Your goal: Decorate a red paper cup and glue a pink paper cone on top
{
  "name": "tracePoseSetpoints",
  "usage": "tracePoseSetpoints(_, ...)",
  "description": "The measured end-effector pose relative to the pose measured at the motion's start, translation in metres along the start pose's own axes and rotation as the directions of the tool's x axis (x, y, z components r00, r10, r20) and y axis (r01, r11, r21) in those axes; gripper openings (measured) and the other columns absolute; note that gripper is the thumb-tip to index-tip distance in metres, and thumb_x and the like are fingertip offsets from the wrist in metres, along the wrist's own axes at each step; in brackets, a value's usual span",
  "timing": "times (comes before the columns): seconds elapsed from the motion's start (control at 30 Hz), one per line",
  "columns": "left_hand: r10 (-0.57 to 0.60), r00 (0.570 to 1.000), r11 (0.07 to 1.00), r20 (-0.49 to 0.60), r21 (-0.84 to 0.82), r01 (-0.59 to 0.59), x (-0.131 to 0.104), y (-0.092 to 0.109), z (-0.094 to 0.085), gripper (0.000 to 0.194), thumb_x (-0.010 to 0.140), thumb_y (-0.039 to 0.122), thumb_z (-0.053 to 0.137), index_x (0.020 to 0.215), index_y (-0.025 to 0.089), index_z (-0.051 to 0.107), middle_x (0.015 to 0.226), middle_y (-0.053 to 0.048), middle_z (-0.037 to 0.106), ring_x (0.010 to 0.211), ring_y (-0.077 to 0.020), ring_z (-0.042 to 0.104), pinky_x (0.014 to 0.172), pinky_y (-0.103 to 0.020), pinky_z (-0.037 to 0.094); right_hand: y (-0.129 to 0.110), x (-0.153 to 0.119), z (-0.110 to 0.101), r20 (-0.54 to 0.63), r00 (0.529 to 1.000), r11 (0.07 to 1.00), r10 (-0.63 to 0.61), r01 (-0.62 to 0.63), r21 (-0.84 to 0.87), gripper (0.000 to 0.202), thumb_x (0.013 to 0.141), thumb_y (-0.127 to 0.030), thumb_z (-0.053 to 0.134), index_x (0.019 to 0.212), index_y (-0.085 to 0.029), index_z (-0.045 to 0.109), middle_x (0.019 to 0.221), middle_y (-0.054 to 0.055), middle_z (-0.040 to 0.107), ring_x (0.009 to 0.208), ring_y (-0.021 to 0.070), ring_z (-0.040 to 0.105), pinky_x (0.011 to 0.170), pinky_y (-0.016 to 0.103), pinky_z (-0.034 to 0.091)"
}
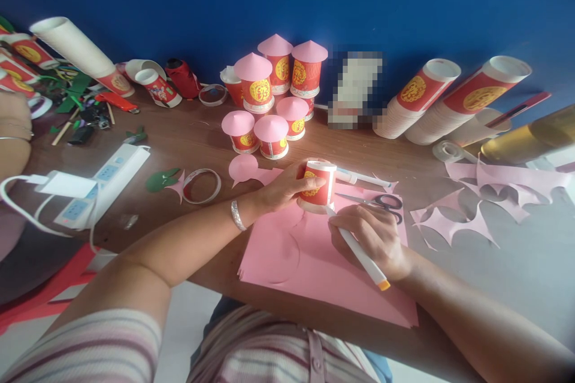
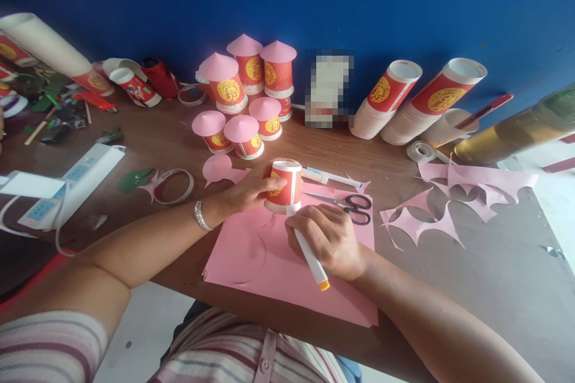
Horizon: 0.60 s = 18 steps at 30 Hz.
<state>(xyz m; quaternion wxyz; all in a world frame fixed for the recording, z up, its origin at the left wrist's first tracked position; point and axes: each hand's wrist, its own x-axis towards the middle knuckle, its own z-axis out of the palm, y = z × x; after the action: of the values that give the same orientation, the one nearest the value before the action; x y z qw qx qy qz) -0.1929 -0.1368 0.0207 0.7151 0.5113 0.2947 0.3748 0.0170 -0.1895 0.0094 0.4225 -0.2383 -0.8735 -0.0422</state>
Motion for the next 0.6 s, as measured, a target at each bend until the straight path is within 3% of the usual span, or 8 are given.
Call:
tracePoseSetpoints(0.47, 0.014, 1.0, 1.0, -0.001, -0.007, -0.014, -0.0008, -0.0012, -0.0019, 0.035, 0.088, 0.043, 0.08, 0.082, 0.018, 0.057, 0.078, 0.0, 0.055, 0.071, -0.0129, 0.052, 0.067, -0.026, 0.046, -0.0001, -0.0011, -0.0014, 0.018, 1.0, 1.0, 0.003, -0.003, 0.009, 0.028, 0.088, 0.006, 0.066, 0.097, -0.019, 0.058, 0.075, -0.002, 0.065, 0.059, 0.0108, 0.061, 0.056, 0.025, 0.049)
tracePoseSetpoints(0.6, 0.015, 1.0, 1.0, 0.007, -0.002, -0.015, -0.0005, -0.0002, -0.0016, 0.032, 0.088, 0.043, 0.08, 0.086, 0.017, 0.06, 0.081, -0.001, 0.057, 0.075, -0.0138, 0.054, 0.07, -0.027, 0.048, -0.0003, -0.0013, -0.0007, 0.008, 1.0, 1.0, 0.002, -0.002, 0.006, 0.024, 0.091, 0.003, 0.065, 0.099, -0.019, 0.058, 0.076, -0.002, 0.066, 0.06, 0.0104, 0.061, 0.057, 0.025, 0.05)
